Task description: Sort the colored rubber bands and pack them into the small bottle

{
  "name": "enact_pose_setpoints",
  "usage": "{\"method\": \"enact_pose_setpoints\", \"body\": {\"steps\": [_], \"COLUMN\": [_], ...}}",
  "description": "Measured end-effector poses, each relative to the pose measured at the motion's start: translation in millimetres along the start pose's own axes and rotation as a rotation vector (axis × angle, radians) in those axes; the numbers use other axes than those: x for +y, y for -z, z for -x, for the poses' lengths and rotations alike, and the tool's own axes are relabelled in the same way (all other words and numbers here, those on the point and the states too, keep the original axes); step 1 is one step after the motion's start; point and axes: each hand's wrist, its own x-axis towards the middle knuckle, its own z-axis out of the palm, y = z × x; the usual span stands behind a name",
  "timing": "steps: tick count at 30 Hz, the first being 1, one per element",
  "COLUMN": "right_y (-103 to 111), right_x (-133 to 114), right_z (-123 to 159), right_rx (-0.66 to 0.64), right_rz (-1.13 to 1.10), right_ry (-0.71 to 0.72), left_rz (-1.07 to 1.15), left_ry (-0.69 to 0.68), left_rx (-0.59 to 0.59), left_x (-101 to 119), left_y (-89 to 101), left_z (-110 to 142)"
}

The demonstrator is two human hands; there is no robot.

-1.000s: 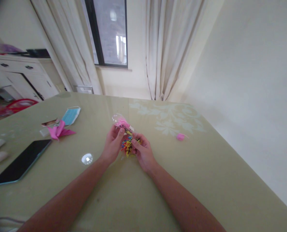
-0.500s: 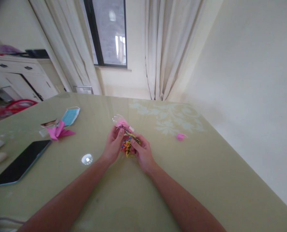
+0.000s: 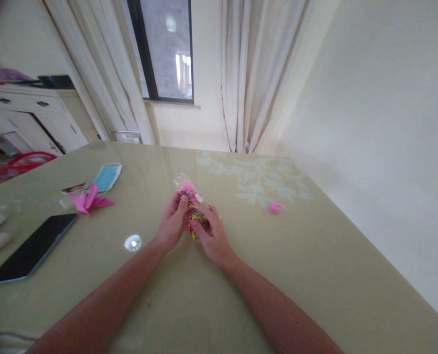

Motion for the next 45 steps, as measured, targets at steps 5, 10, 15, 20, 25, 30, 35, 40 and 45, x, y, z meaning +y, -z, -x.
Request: {"method": "enact_pose_setpoints", "body": {"steps": [5,10,15,20,25,30,35,40,45], "right_y": [2,3,3,4,6,3,1,2,3], "right_x": [4,-1,-1,-1,-1,-1,-4,-6,-6], "right_z": [0,2,-1,-2,-2,-1,-2,-3,-2], "right_rx": [0.045,-0.07,-0.142,-0.165,-0.157,-0.201,-0.205,-0.212,-0.2], "right_rz": [0.106,0.366,0.545,0.603,0.615,0.763,0.858,0.839,0.821], "right_ry": [0.051,0.062,0.023,0.059,0.083,0.113,0.061,0.074,0.118], "left_rz": [0.03,0.003,-0.066,-0.028,0.037,0.05,-0.027,0.034,0.106], "left_ry": [-0.026,-0.025,0.006,-0.009,-0.031,0.014,0.019,0.043,0.069], "left_rx": [0.085,0.082,0.017,0.091,0.128,0.109,0.036,0.083,0.094], "left_x": [4,7,2,1,4,-1,-6,-1,2], "left_y": [0.0,0.4,0.7,4.4,6.1,3.6,1.3,0.8,2.1], "left_z": [-5,-4,-1,-6,-11,-7,-1,-3,-4]}}
